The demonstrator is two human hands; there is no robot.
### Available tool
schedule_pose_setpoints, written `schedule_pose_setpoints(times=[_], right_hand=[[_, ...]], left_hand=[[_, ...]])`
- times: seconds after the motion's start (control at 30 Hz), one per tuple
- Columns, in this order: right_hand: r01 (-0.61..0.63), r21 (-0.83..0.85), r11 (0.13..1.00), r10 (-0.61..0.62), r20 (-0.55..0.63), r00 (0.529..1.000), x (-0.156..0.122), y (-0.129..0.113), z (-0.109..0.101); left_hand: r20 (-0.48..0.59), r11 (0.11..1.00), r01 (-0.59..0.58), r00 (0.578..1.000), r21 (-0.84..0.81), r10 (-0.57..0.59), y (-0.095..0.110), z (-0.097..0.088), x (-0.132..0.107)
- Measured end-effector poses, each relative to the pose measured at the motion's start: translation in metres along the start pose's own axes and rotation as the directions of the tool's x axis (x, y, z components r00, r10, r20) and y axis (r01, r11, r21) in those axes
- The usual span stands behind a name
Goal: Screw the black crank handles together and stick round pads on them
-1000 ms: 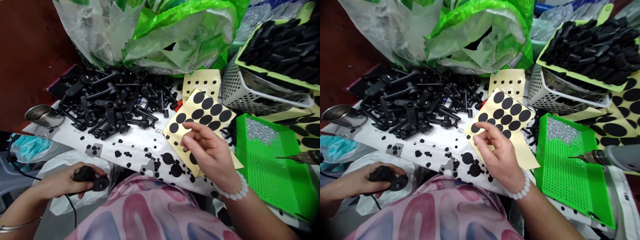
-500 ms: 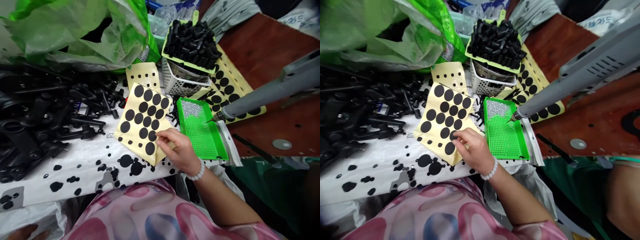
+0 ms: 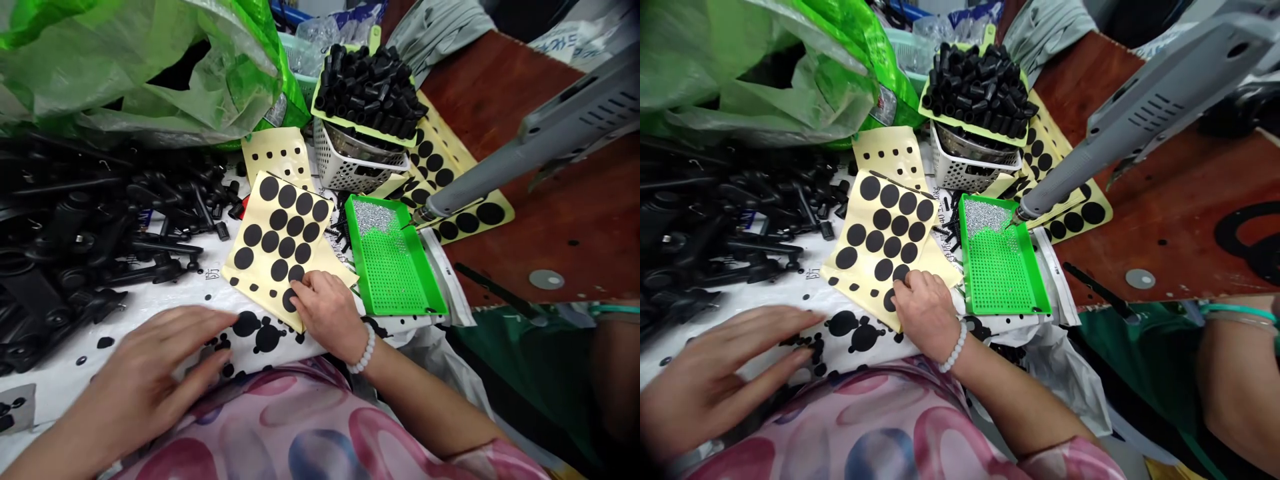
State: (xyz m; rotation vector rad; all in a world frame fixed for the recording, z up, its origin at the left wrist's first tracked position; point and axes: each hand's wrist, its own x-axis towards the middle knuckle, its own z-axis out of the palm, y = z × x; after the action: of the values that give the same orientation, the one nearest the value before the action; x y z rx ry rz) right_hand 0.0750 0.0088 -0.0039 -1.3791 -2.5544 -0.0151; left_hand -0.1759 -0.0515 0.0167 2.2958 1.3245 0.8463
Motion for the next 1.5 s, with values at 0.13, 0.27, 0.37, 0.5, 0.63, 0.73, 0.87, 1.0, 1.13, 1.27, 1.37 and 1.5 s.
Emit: schedule_pose_setpoints(times=[0.13,0.27,0.37,0.5,0.63,0.73,0.87,1.0,1.13,1.27,1.37,1.5], right_hand=[[0.008,-0.048,0.999,-0.007,0.023,1.000,-0.001,-0.004,-0.001],[0.015,-0.007,1.000,-0.015,0.031,0.999,0.000,-0.004,-0.001],[-0.003,0.065,0.998,0.001,0.033,0.999,0.001,-0.003,-0.001],[-0.069,0.177,0.982,0.057,0.075,0.996,0.004,-0.002,-0.003],[-0.092,0.194,0.977,0.075,0.098,0.992,0.008,-0.003,-0.002],[-0.071,0.138,0.988,0.064,0.050,0.997,0.010,-0.003,0.002],[0.023,0.032,0.999,-0.022,-0.019,1.000,0.003,-0.005,0.010],[0.109,0.026,0.994,-0.107,-0.075,0.991,-0.015,-0.009,0.012],[0.117,0.126,0.985,-0.101,-0.128,0.987,-0.029,-0.007,0.002],[0.079,0.397,0.914,-0.013,-0.166,0.986,-0.029,0.006,-0.024],[0.069,0.512,0.856,0.059,-0.230,0.971,-0.025,0.017,-0.037],[0.094,0.571,0.816,0.095,-0.293,0.951,-0.017,0.023,-0.034]], left_hand=[[0.192,0.968,-0.207,0.965,0.144,0.177,-0.002,0.036,0.037],[0.255,0.961,-0.202,0.955,0.189,0.151,-0.006,0.054,0.040],[0.255,0.965,-0.178,0.959,0.192,0.125,-0.007,0.054,0.037],[0.244,0.969,-0.170,0.962,0.181,0.123,-0.006,0.052,0.039],[0.234,0.974,-0.163,0.965,0.159,0.123,-0.007,0.053,0.041],[0.234,0.981,-0.142,0.966,0.133,0.108,-0.006,0.053,0.042],[0.233,0.986,-0.114,0.969,0.119,0.084,-0.005,0.053,0.042],[0.216,0.992,-0.086,0.974,0.095,0.064,-0.006,0.054,0.042],[0.223,0.993,-0.079,0.973,0.088,0.058,-0.005,0.055,0.042],[0.244,0.995,-0.073,0.968,0.070,0.054,0.001,0.052,0.045],[0.174,0.995,-0.097,0.981,0.038,0.089,-0.004,0.036,0.046],[-0.227,0.971,0.069,0.974,0.231,-0.015,-0.029,-0.009,0.040]])
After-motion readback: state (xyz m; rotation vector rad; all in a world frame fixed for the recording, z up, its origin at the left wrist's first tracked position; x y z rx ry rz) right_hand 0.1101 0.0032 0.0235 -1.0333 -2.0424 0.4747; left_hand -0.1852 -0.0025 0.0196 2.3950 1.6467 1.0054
